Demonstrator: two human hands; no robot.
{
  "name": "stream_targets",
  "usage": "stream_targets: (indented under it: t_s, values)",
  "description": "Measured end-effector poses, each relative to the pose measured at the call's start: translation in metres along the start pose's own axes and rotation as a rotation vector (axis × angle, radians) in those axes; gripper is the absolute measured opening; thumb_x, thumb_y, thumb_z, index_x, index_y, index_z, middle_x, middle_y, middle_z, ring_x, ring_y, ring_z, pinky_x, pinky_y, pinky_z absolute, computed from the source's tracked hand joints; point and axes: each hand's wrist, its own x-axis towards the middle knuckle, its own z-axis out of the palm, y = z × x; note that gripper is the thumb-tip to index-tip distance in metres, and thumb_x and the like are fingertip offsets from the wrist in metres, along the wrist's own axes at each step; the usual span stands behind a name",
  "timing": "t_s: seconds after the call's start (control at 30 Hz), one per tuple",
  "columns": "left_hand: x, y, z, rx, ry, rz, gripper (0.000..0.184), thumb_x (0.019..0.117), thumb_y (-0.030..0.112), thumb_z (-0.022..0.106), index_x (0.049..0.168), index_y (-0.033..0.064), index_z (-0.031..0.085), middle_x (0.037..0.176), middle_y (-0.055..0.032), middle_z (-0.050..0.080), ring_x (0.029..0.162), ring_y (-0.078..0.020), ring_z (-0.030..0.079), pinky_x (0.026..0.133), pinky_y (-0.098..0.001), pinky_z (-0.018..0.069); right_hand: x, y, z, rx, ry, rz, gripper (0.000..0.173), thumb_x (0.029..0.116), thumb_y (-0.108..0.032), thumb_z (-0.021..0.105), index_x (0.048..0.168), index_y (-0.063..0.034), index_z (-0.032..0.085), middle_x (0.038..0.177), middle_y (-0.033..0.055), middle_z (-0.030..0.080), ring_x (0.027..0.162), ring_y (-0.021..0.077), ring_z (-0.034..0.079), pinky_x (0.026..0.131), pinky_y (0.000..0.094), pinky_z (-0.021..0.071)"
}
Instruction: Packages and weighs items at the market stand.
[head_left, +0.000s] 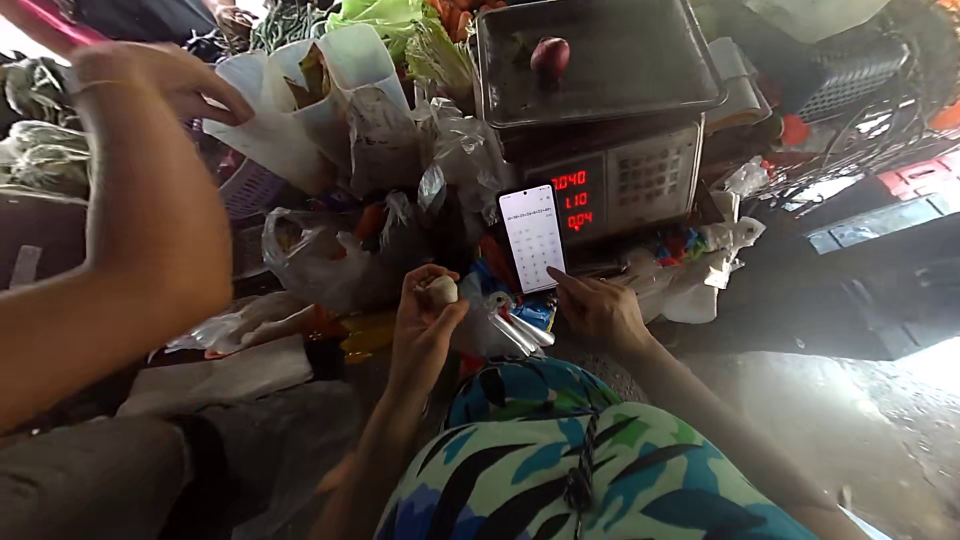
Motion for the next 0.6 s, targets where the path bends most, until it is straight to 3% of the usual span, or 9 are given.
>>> stream_targets:
  t_s: [0.23, 0.6]
  values:
    - [0.001, 0.0, 0.001, 0.005, -0.008, -0.02, 0.042, 0.0903, 0.001, 0.061, 0.129, 0.0128, 0.049, 0.115, -0.0013, 0.063, 0.091, -0.0094, 0.065, 0.079, -0.0249, 0.0566, 0.016, -0.012, 0.019, -0.055, -0.085, -0.037, 0.038, 0.1037, -0.023, 0.051, 0.137, -0.019, 0.068, 0.064, 0.0063, 0.061, 0.055, 0.0242, 0.062, 0.049, 0.0392, 0.0488]
    - [0.01, 0.007, 0.013, 0.001, -0.026, -0.011, 0.042, 0.0904, 0.0, 0.061, 0.129, 0.0136, 0.05, 0.113, -0.0001, 0.063, 0.091, -0.0073, 0.065, 0.078, -0.0227, 0.0568, 0.011, -0.011, 0.011, -0.021, -0.017, -0.06, 0.034, 0.1037, -0.02, 0.051, 0.129, -0.0148, 0.073, 0.065, 0.0063, 0.063, 0.056, 0.0224, 0.062, 0.05, 0.0369, 0.0483]
